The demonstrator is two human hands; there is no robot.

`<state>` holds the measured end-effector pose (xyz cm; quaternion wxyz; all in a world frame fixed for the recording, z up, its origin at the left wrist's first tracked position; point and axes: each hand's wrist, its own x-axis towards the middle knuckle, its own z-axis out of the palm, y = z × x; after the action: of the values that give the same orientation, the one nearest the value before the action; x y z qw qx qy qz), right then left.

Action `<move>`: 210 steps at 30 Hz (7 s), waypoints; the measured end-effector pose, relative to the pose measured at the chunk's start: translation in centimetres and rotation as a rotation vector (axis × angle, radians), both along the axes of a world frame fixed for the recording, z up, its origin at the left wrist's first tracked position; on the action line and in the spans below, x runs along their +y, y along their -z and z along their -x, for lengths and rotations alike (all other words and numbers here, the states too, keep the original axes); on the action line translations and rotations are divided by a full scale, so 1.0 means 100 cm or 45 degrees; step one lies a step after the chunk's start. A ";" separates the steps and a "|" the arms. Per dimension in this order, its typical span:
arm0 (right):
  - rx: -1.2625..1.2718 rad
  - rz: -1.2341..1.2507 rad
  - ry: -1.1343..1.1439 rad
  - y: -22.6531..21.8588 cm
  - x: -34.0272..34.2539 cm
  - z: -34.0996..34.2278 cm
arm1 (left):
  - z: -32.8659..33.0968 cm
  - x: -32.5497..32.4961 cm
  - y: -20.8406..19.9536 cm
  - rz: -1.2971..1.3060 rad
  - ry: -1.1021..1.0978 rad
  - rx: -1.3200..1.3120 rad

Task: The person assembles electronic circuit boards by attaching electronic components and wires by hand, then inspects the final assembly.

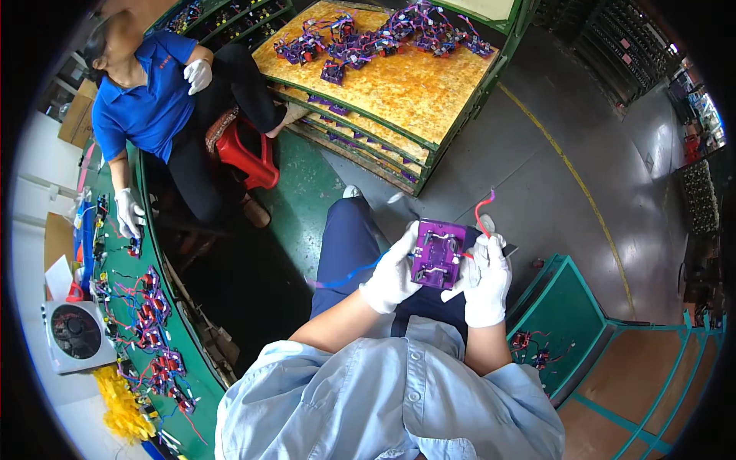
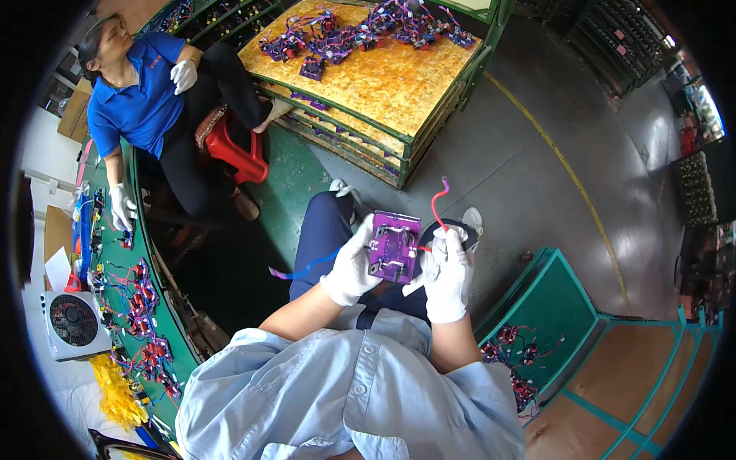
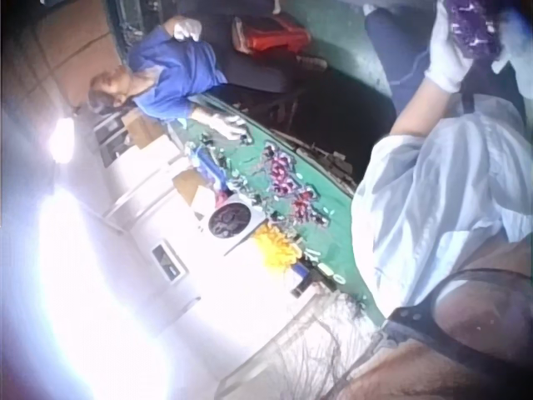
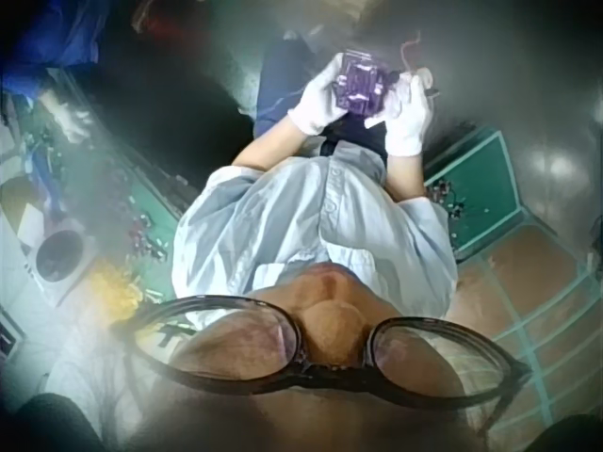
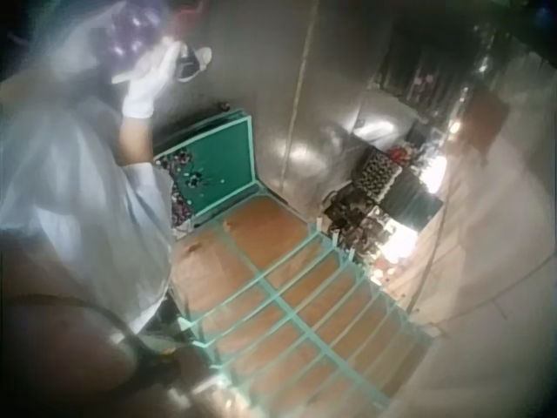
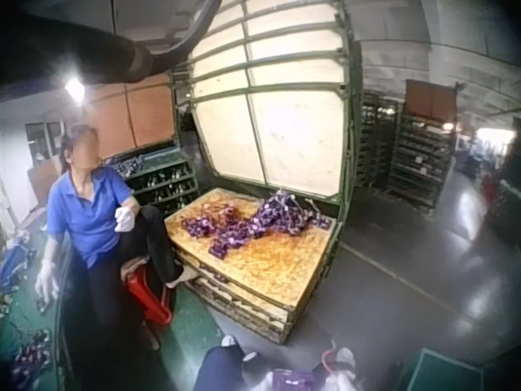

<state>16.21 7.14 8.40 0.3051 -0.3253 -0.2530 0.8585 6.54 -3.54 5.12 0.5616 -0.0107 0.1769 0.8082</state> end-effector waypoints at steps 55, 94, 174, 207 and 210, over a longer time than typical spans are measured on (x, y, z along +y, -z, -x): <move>0.401 0.286 -0.455 0.025 -0.012 -0.045 | 0.028 0.015 -0.059 -0.125 -0.183 1.000; 0.353 -0.001 -0.422 0.064 0.000 -0.033 | 0.024 0.006 -0.062 -0.489 -0.258 1.804; 0.149 -0.286 -0.121 -0.035 -0.009 -0.003 | -0.006 -0.020 -0.082 0.342 -0.197 1.387; -0.204 -0.808 -0.280 -0.034 -0.001 -0.018 | 0.028 -0.009 -0.060 0.592 -0.140 1.130; 0.062 -0.705 -0.475 -0.036 -0.017 -0.013 | 0.028 -0.007 -0.056 0.559 -0.218 1.036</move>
<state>17.46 5.39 12.04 0.2257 -0.1574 -0.5245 0.8057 3.73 -4.25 10.67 0.3624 0.1739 0.5480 0.7336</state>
